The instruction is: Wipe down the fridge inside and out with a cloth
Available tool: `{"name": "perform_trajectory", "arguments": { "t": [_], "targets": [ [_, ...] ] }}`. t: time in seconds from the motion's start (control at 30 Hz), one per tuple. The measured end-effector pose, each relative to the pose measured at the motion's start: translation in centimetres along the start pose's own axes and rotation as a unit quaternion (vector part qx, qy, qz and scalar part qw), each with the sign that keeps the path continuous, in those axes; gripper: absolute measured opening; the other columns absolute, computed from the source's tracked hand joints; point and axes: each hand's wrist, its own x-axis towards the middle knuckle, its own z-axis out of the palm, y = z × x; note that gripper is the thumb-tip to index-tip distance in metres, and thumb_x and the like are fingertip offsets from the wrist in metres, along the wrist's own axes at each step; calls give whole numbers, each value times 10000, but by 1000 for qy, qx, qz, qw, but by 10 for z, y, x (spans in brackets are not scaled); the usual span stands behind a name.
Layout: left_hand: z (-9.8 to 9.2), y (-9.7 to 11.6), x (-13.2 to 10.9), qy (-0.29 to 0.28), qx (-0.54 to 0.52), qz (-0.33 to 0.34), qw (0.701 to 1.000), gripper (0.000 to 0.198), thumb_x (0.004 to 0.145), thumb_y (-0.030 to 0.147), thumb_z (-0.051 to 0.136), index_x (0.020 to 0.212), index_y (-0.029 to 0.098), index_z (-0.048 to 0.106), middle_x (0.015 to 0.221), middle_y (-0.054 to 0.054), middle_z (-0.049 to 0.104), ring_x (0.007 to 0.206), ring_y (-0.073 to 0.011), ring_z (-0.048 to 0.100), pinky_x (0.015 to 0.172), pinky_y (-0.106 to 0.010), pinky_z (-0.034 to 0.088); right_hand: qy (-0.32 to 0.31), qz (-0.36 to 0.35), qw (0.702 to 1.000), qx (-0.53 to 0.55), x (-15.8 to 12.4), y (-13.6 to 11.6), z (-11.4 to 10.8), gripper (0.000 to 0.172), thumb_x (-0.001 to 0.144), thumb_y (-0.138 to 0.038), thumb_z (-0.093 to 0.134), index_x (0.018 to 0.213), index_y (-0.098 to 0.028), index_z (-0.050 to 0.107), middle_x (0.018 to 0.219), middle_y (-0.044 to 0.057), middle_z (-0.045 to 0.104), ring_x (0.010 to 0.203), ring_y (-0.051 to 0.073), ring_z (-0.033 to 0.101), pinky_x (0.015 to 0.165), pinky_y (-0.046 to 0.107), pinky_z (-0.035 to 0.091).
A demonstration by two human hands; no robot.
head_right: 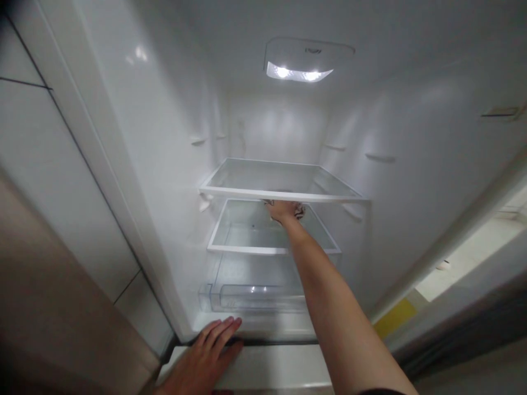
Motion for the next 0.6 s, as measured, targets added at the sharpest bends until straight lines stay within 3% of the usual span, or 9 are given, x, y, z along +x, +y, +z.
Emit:
{"name": "perform_trajectory", "arguments": {
  "t": [0.17, 0.27, 0.33, 0.5, 0.6],
  "targets": [
    [1, 0, -1, -23, -34, -9, 999, 1015, 734, 822, 808, 1563, 307, 526, 1774, -115, 344, 1500, -367, 475, 1225, -504, 379, -52, -15, 997, 46, 9, -98, 44, 443, 966, -423, 622, 1376, -274, 701, 1435, 100, 685, 1391, 350, 566, 1198, 513, 397],
    [-2, -1, -1, -35, -68, -18, 997, 1032, 711, 777, 854, 1576, 325, 519, 1780, -94, 335, 1516, -371, 457, 1238, -507, 386, -54, 10, 994, 96, 6, -139, 55, 434, 995, -380, 545, 1386, -243, 674, 1433, 125, 685, 1369, 336, 592, 1185, 489, 426],
    [-7, -1, -1, -42, -76, -28, 996, 1025, 702, 756, 873, 1570, 334, 527, 1779, -88, 338, 1523, -375, 450, 1240, -515, 393, -46, 35, 989, 135, -2, -147, 52, 420, 994, -347, 515, 1364, -221, 671, 1408, 136, 697, 1342, 339, 614, 1167, 486, 445],
    [-20, -1, 1, -39, -68, -27, 997, 954, 742, 726, 861, 1552, 333, 546, 1767, -98, 358, 1540, -368, 439, 1246, -516, 386, -4, 54, 965, 258, -36, -145, 28, 446, 1026, -310, 389, 1421, -240, 585, 1366, 50, 725, 1230, 230, 680, 1061, 344, 529],
    [-22, -1, 1, -28, -58, -27, 998, 920, 756, 732, 846, 1535, 333, 562, 1754, -93, 385, 1536, -364, 440, 1246, -522, 378, 22, 51, 947, 316, -61, -163, 19, 510, 1054, -318, 283, 1508, -218, 494, 1329, 50, 730, 1140, 199, 710, 981, 303, 568]
  ]
}}
